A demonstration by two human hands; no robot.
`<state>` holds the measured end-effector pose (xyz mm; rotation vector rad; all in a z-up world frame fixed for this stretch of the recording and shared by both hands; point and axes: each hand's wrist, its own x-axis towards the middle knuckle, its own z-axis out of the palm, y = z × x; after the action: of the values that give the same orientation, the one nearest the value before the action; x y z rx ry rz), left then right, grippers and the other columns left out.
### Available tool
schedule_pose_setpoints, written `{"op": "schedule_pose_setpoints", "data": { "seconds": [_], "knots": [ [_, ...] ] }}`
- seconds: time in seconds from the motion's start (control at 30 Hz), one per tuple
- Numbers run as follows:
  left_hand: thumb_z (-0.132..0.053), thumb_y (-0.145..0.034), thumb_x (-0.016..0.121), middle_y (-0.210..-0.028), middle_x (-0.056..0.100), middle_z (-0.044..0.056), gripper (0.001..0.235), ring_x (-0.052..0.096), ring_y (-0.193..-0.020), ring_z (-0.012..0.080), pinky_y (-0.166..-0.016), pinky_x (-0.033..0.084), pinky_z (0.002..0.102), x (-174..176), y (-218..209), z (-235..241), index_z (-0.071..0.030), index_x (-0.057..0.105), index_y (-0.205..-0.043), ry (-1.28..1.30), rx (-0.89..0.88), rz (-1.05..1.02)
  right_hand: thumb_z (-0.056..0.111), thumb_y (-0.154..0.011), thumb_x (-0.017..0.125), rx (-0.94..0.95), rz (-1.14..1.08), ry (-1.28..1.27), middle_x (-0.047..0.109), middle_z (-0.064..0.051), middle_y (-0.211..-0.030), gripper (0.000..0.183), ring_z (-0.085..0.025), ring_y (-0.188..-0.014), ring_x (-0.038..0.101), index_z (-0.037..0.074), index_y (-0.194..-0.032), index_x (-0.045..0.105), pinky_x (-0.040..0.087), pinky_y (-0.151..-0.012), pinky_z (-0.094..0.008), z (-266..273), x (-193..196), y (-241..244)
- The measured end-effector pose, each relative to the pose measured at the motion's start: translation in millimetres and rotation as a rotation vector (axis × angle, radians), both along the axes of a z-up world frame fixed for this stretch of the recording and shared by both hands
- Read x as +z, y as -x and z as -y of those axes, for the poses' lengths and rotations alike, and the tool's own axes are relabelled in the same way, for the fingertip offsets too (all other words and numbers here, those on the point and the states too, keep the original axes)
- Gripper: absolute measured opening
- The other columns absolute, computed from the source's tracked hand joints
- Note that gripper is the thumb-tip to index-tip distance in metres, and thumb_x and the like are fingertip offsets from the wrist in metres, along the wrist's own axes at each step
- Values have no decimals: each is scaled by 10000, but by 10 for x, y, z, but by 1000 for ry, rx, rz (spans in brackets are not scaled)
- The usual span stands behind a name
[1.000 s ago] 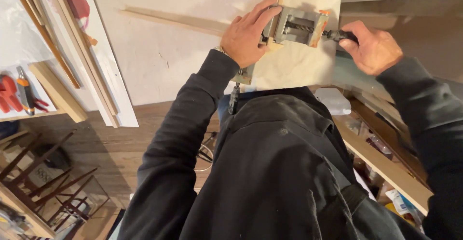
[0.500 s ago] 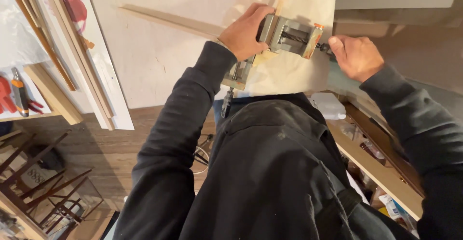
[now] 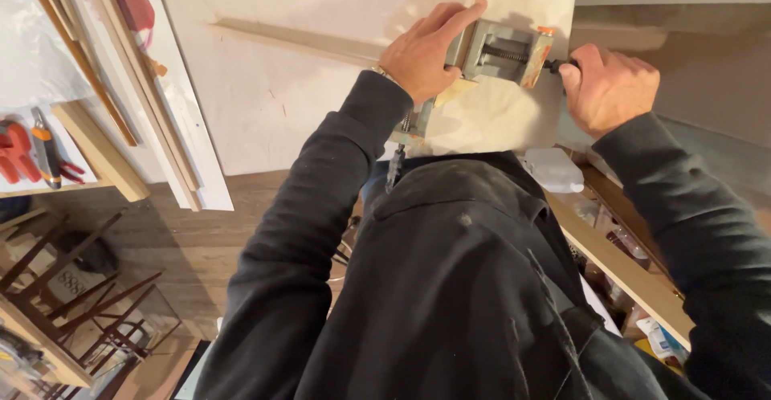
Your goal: The recorder joins two wooden frame pieces at a 90-degree angle and secures them using a corner clamp.
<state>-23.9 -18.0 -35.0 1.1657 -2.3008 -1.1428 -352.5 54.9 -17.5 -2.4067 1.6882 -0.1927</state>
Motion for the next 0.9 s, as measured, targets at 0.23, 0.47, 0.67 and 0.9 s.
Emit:
{"op": "schedule_pose_setpoints", "data": {
  "seconds": [0.23, 0.47, 0.67, 0.9],
  "knots": [
    [-104, -804, 783, -1462, 482, 37, 975, 574, -1221, 352, -1015, 509, 455, 44, -3, 38, -316, 284, -1614, 28, 21, 128, 224, -1100, 562, -78, -80, 153, 637, -60, -788, 218, -257, -675, 625, 110, -927, 628, 502, -651, -396, -77, -224, -102],
    [-108, -787, 774, -1458, 485, 46, 968, 576, -1228, 351, -1013, 501, 467, 14, 0, 7, -332, 308, -1606, 18, 39, 98, 290, -1178, 503, -145, -183, 28, 576, -98, -609, 474, -318, -511, 558, 120, -784, 706, 439, -561, -464, 7, -408, -4],
    [-94, -787, 764, -1465, 489, 51, 952, 582, -1206, 348, -1025, 509, 455, 4, -4, -37, -328, 325, -1599, 6, 69, 67, 357, -1140, 498, -122, -230, -28, 613, -97, -664, 468, -318, -571, 575, 131, -795, 718, 440, -628, -477, 100, -284, -22],
    [-107, -803, 772, -1461, 503, 39, 944, 585, -1244, 355, -1016, 520, 444, -62, -6, -74, -339, 327, -1603, 37, 112, 24, 249, -1080, 547, -85, -13, 171, 644, -73, -954, 236, -291, -858, 575, 97, -927, 642, 435, -798, -420, -48, -365, -20]
  ]
}}
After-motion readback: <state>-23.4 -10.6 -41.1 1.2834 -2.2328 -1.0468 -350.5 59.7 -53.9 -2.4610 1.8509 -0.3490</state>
